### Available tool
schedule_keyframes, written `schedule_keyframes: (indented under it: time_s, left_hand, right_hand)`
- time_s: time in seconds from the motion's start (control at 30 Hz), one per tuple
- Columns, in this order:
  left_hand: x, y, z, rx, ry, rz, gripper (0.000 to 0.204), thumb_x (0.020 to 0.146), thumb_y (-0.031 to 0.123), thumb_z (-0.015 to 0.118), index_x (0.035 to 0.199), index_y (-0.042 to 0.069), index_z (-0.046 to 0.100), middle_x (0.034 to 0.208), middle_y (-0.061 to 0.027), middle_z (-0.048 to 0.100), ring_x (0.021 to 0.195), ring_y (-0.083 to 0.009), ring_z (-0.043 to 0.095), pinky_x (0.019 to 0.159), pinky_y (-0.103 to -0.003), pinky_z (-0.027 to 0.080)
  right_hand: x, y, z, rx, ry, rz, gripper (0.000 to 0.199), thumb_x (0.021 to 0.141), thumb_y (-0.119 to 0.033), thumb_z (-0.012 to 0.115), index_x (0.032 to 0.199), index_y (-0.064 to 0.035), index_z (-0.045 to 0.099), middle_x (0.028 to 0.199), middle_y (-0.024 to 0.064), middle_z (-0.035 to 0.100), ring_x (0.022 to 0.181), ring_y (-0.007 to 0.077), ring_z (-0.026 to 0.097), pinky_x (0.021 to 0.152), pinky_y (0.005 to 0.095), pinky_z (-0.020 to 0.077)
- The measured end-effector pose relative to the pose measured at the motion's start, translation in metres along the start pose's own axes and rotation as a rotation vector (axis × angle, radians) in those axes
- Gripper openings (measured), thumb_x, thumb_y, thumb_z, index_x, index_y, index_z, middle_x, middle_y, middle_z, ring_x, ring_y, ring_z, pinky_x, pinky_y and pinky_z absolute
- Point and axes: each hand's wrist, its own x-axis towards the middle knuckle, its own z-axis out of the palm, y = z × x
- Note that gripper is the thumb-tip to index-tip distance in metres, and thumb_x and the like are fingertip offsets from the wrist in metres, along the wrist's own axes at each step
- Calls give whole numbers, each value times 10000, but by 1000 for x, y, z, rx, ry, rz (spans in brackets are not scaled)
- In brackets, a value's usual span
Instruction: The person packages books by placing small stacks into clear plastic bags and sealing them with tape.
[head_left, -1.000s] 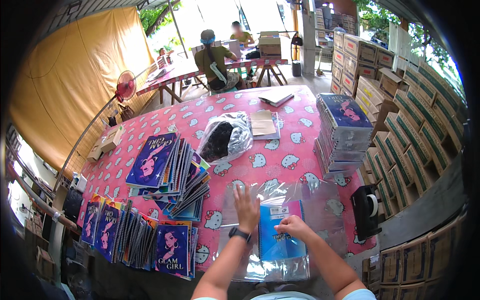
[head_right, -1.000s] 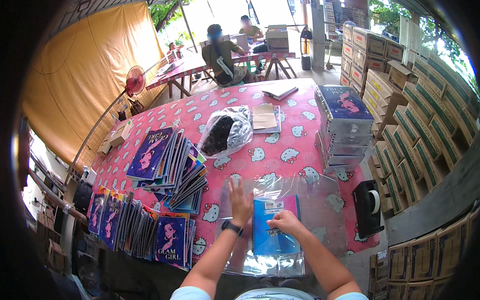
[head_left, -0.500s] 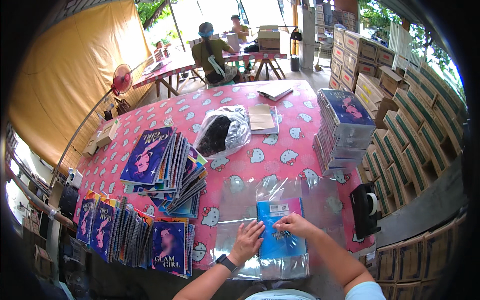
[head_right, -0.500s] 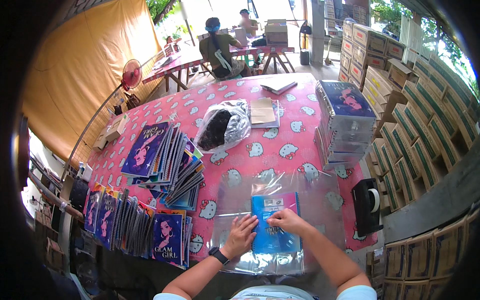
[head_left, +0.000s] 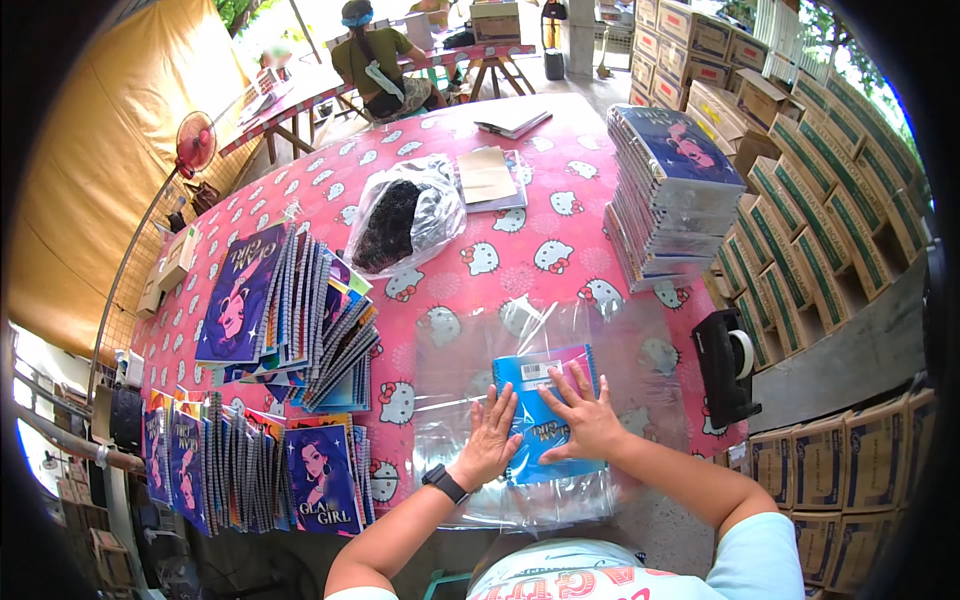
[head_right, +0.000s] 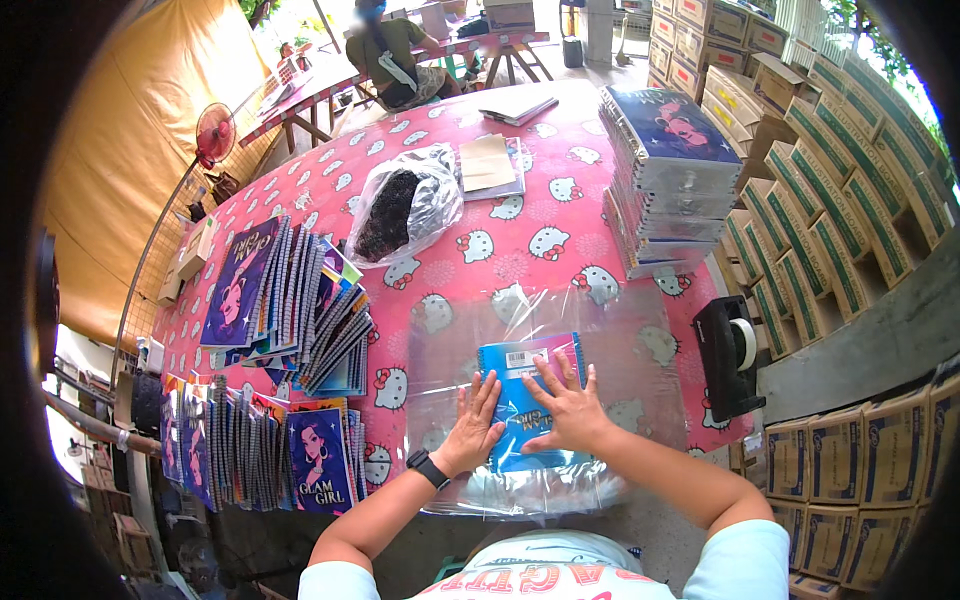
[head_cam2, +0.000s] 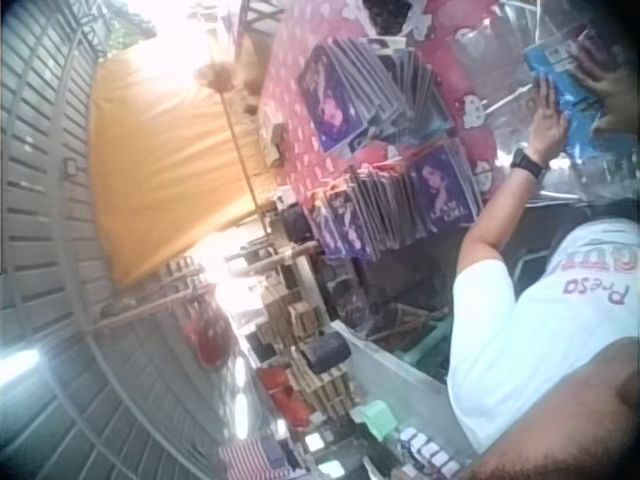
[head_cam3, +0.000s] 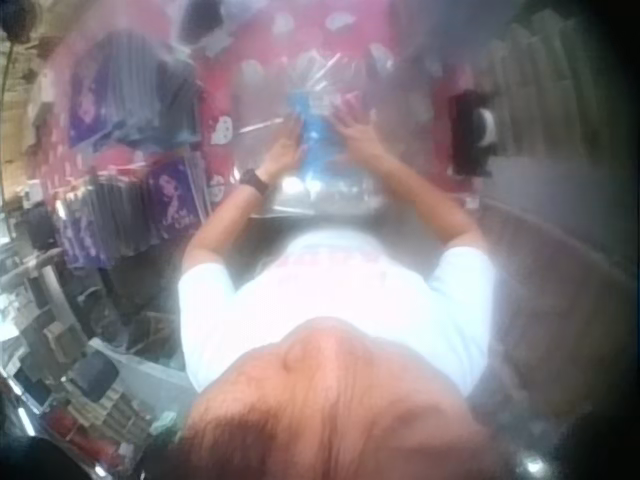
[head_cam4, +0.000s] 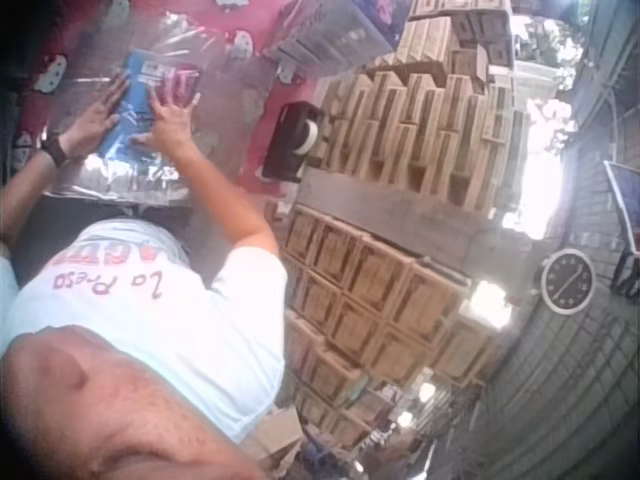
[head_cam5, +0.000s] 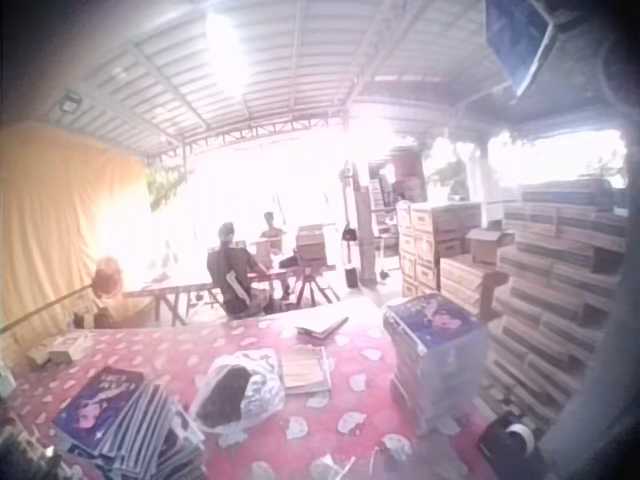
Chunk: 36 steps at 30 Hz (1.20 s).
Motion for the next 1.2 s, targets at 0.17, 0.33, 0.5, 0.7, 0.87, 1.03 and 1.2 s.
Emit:
schedule_keyframes:
  time_s: [0.17,0.33,0.5,0.7,0.87,1.03,1.2]
  left_hand:
    - [10,10,-15,189,-100,21,676,873,485,506,1445,215,267,1527,-1,157,1412,-323,-34,1048,-650,-7]
    - [34,23,-22,301,-175,-23,731,802,611,516,1422,277,318,1507,34,230,1413,-315,-36,1023,-689,-21]
    - [55,35,-14,350,-187,-4,769,766,667,509,1409,277,349,1499,41,248,1412,-321,-3,1009,-707,-27]
    - [55,35,-17,342,-134,28,760,735,690,526,1366,279,426,1486,47,282,1409,-320,71,1013,-706,20]
    - [55,39,-18,289,-153,-13,734,727,667,567,1337,269,470,1468,37,320,1406,-306,98,1006,-712,47]
    - [56,42,-20,288,-161,-23,732,727,655,579,1337,266,470,1468,37,320,1408,-299,95,1013,-703,38]
    - [57,43,-21,324,-156,-7,738,724,642,596,1342,262,463,1472,39,313,1409,-292,93,1012,-703,35]
  right_hand:
    - [1,-14,-4,-71,-62,56,1171,526,-753,657,1459,-212,201,1531,121,70,1400,369,-57,973,741,105]
    - [0,-6,-1,-4,-45,29,1268,525,-748,664,1477,-174,55,1533,121,40,1399,364,-69,985,729,111]
    - [-5,-15,8,-93,49,113,1342,526,-702,709,1465,-154,-77,1520,183,0,1401,372,-19,1006,710,88]
    - [-95,34,-42,291,483,153,712,620,-376,789,1207,-55,545,1303,183,464,1193,338,417,975,498,336]
    - [-195,176,-61,366,996,922,631,750,-161,701,1260,44,393,731,135,632,749,264,607,706,367,462]
    - [-208,204,-47,897,780,776,535,777,-83,682,1224,18,407,734,75,625,703,161,607,682,288,467]
    - [-240,173,-53,954,1032,519,424,765,-2,660,1136,-15,454,800,51,601,721,127,580,694,249,459]
